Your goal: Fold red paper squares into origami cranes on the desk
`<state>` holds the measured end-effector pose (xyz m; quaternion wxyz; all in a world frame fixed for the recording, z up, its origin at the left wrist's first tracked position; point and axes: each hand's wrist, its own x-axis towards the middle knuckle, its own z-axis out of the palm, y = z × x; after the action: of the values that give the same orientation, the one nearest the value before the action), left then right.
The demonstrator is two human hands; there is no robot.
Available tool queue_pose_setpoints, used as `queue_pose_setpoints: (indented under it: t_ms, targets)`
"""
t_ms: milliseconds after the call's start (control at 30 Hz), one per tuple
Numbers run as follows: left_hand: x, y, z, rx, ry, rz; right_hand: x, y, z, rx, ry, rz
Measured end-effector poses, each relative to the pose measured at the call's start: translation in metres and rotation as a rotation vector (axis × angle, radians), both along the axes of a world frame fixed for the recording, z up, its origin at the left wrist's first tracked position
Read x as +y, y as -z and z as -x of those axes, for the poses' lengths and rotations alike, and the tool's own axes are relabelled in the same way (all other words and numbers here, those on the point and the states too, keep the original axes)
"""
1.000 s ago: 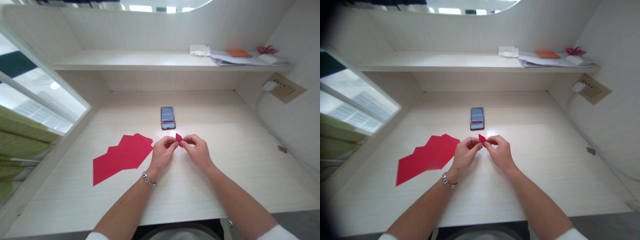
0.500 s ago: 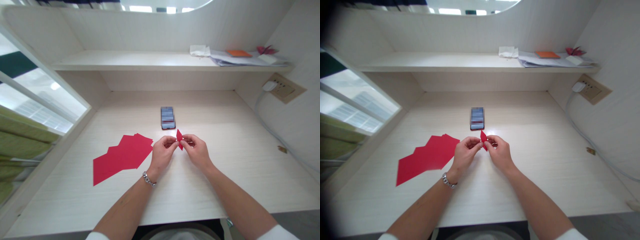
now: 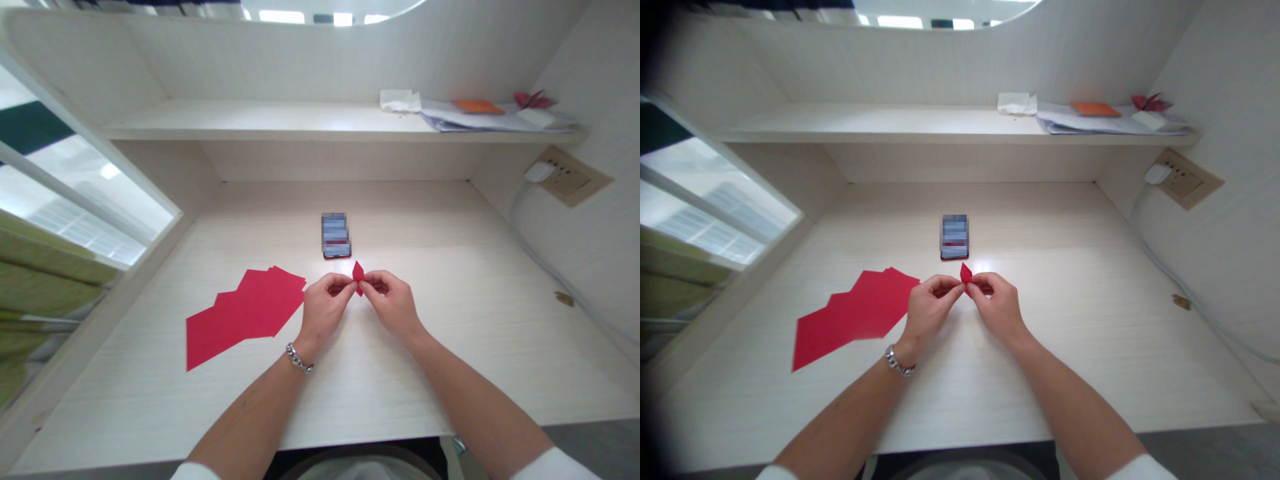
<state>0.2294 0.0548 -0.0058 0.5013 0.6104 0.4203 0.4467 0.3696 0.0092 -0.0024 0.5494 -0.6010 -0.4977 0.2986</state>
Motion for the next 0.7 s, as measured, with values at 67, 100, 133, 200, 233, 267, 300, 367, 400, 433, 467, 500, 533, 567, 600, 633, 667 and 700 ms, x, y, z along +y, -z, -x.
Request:
queue_pose_setpoints:
  t_ms: [67, 100, 133, 200, 233, 267, 300, 367, 400, 433, 467, 500, 533, 567, 600, 633, 667, 700]
  targets:
    - [0.0000, -0.0003, -0.0004, 0.006, 0.010, -0.009, 0.0002, 0.0003, 0.0001, 0.000, -0.001, 0.001]
    - [0.0002, -0.0002, -0.0007, -0.002, 0.012, -0.009, 0.0002, 0.0002, 0.0001, 0.000, -0.002, 0.000]
    - [0.0004, -0.0001, -0.0009, -0.014, 0.014, -0.006, 0.0002, 0.0001, 0.0002, 0.001, -0.004, -0.001]
    - [0.0009, 0.0003, -0.0012, -0.036, 0.017, 0.006, 0.0001, -0.0004, 0.0004, 0.006, -0.008, -0.005]
    - [0.0010, 0.0004, -0.0013, -0.039, 0.016, 0.009, 0.0000, -0.0006, 0.0005, 0.007, -0.010, -0.007]
    - [0.0010, 0.0005, -0.0012, -0.036, 0.016, 0.010, -0.0002, -0.0007, 0.0006, 0.009, -0.010, -0.008]
    - [0.0010, 0.0005, -0.0010, -0.029, 0.014, 0.007, -0.0004, -0.0008, 0.0007, 0.009, -0.011, -0.007]
    - [0.0006, 0.0004, -0.0005, -0.018, 0.008, 0.001, -0.0007, -0.0008, 0.0010, 0.010, -0.011, -0.006]
    - [0.0004, 0.0003, -0.0003, -0.016, 0.006, -0.002, -0.0009, -0.0008, 0.0011, 0.011, -0.011, -0.006]
    - [0.0003, 0.0002, -0.0001, -0.013, 0.006, -0.004, -0.0010, -0.0008, 0.0011, 0.014, -0.012, -0.008]
    - [0.0002, 0.0000, 0.0001, -0.009, 0.007, -0.005, -0.0010, -0.0008, 0.0011, 0.016, -0.012, -0.011]
    - [0.0001, -0.0002, 0.0002, -0.005, 0.007, -0.007, -0.0010, -0.0008, 0.0011, 0.019, -0.013, -0.013]
    - [0.0001, -0.0004, 0.0003, 0.000, 0.008, -0.008, -0.0009, -0.0009, 0.0011, 0.022, -0.013, -0.015]
    - [0.0001, -0.0007, 0.0004, 0.007, 0.009, -0.010, -0.0009, -0.0011, 0.0011, 0.024, -0.013, -0.016]
    - [0.0001, -0.0010, 0.0006, 0.014, 0.009, -0.014, -0.0007, -0.0012, 0.0010, 0.026, -0.012, -0.018]
    - [0.0001, -0.0011, 0.0007, 0.021, 0.008, -0.019, -0.0006, -0.0013, 0.0010, 0.028, -0.013, -0.019]
    - [0.0002, -0.0012, 0.0008, 0.028, 0.008, -0.026, -0.0004, -0.0013, 0.0009, 0.029, -0.013, -0.020]
    - [0.0003, -0.0012, 0.0009, 0.034, 0.011, -0.032, -0.0002, -0.0013, 0.0008, 0.029, -0.014, -0.021]
